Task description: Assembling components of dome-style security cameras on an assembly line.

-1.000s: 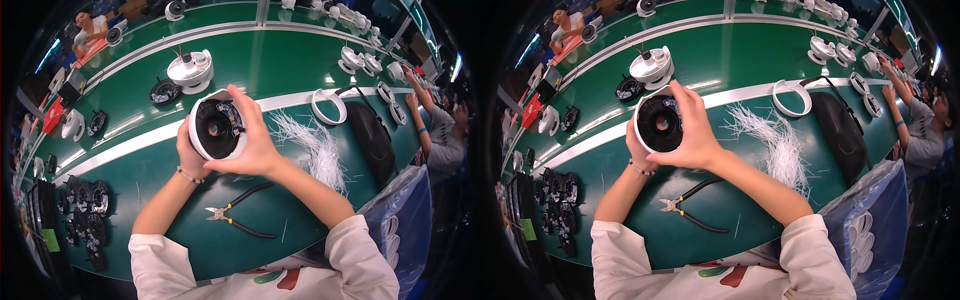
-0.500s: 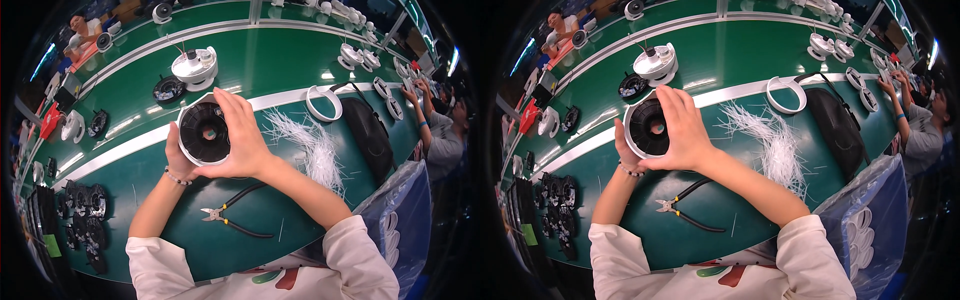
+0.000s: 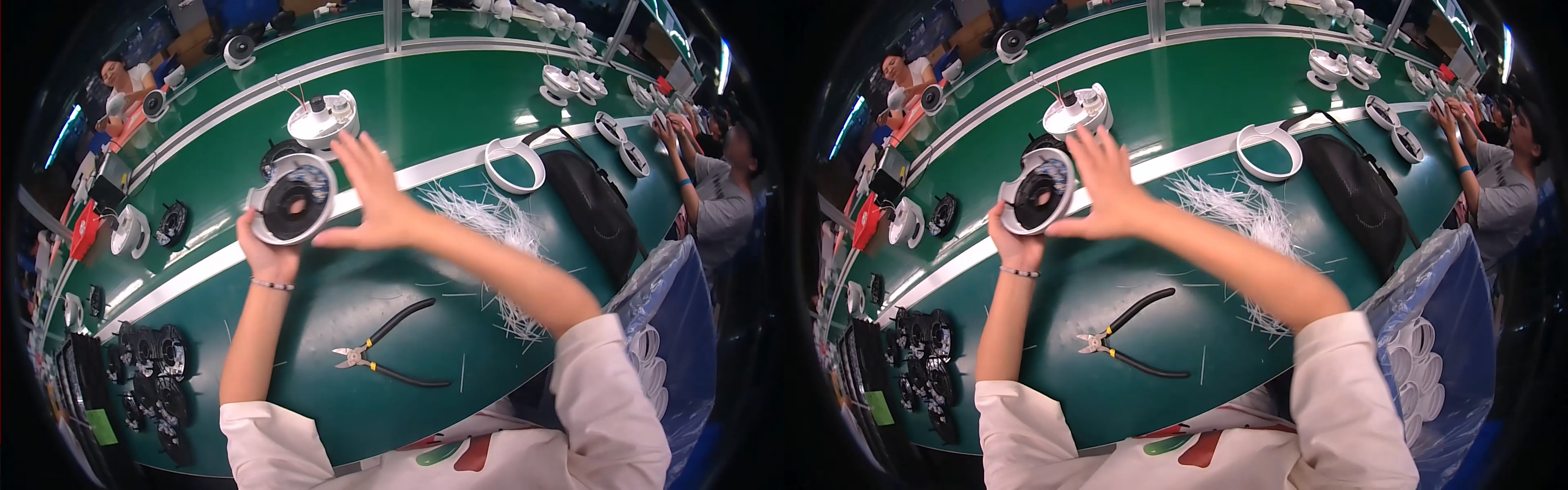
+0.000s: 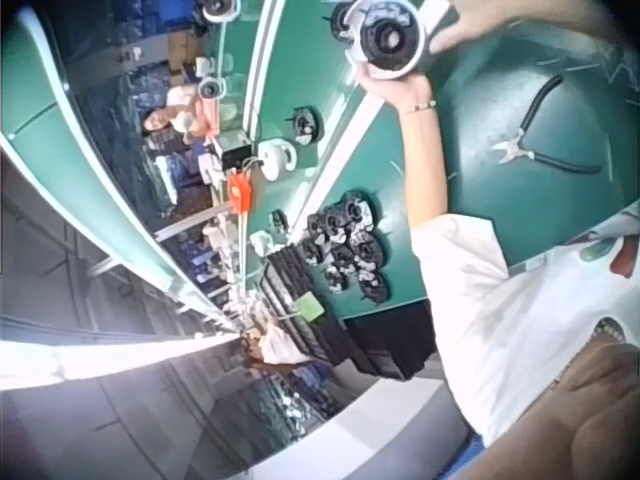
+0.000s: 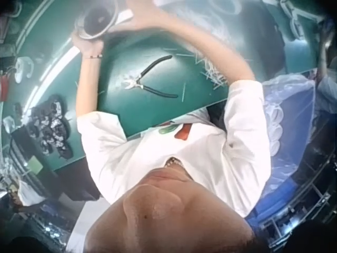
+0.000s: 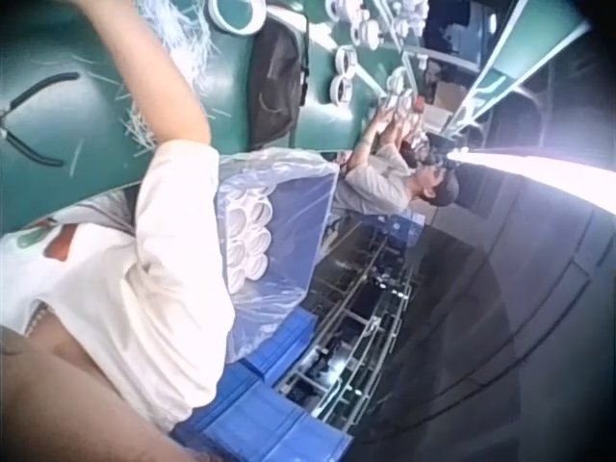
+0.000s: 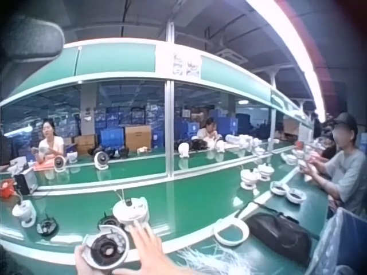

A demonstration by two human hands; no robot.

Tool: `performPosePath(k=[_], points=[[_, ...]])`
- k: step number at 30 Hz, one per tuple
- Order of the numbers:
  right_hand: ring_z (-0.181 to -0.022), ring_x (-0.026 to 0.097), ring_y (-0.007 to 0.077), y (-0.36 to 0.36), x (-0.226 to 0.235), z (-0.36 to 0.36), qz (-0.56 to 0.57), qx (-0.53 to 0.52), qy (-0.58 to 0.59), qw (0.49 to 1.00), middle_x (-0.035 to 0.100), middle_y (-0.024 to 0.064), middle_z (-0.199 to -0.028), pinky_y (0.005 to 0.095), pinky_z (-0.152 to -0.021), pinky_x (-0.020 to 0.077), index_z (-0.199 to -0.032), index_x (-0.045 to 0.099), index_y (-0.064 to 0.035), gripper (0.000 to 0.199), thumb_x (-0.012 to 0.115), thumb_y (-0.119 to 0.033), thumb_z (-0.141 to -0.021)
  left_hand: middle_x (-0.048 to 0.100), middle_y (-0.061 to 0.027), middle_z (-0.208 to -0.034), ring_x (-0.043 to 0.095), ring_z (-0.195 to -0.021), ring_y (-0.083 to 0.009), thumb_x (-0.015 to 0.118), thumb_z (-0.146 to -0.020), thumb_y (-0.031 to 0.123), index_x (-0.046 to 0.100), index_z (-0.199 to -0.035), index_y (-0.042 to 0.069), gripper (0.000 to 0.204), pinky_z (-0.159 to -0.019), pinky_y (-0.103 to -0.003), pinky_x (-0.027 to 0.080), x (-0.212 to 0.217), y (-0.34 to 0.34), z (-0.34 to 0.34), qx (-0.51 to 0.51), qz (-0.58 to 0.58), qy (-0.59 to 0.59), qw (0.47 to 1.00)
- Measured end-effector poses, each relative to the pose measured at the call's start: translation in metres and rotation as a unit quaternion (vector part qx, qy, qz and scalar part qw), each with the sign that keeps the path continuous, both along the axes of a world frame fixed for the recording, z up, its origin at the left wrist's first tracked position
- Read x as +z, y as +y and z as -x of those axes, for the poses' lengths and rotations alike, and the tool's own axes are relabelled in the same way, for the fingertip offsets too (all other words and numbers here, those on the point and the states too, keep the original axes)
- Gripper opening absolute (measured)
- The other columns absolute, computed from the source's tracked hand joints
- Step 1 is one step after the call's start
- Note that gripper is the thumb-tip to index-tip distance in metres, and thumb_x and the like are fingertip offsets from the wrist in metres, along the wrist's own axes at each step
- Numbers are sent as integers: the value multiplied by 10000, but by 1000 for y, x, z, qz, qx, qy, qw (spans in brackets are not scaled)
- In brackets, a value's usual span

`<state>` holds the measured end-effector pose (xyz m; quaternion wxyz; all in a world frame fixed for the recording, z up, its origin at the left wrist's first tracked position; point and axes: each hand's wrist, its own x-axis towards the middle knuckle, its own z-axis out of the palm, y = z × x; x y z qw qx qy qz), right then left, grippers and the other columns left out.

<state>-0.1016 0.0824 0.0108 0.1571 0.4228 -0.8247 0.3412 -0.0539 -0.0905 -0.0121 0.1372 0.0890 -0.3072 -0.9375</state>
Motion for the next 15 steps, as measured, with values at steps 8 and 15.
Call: performPosePath(k=[8, 15], points=[[-849, 531, 283, 155, 42, 45, -221, -4, -19, 975, 585, 113, -900, 363, -740, 417, -892, 581, -39, 393, 680, -331, -648, 536, -135, -1085, 518, -1003, -253, 363, -829, 293, 482, -1056, 6, 384, -891, -405, 412, -40, -118, 51, 140, 21, -69, 987], [-1218, 244, 372, 94, 22, -117, -361, 267, -56, 892, 239, 238, -1317, 504, -990, 175, -1220, 340, 76, 994, 702, -524, -515, 536, -88, -1063, 544, -913, -172, 553, -821, 144, 461, -1106, -11, 337, -801, -282, 441, -69, -184, 89, 271, 162, -127, 940]])
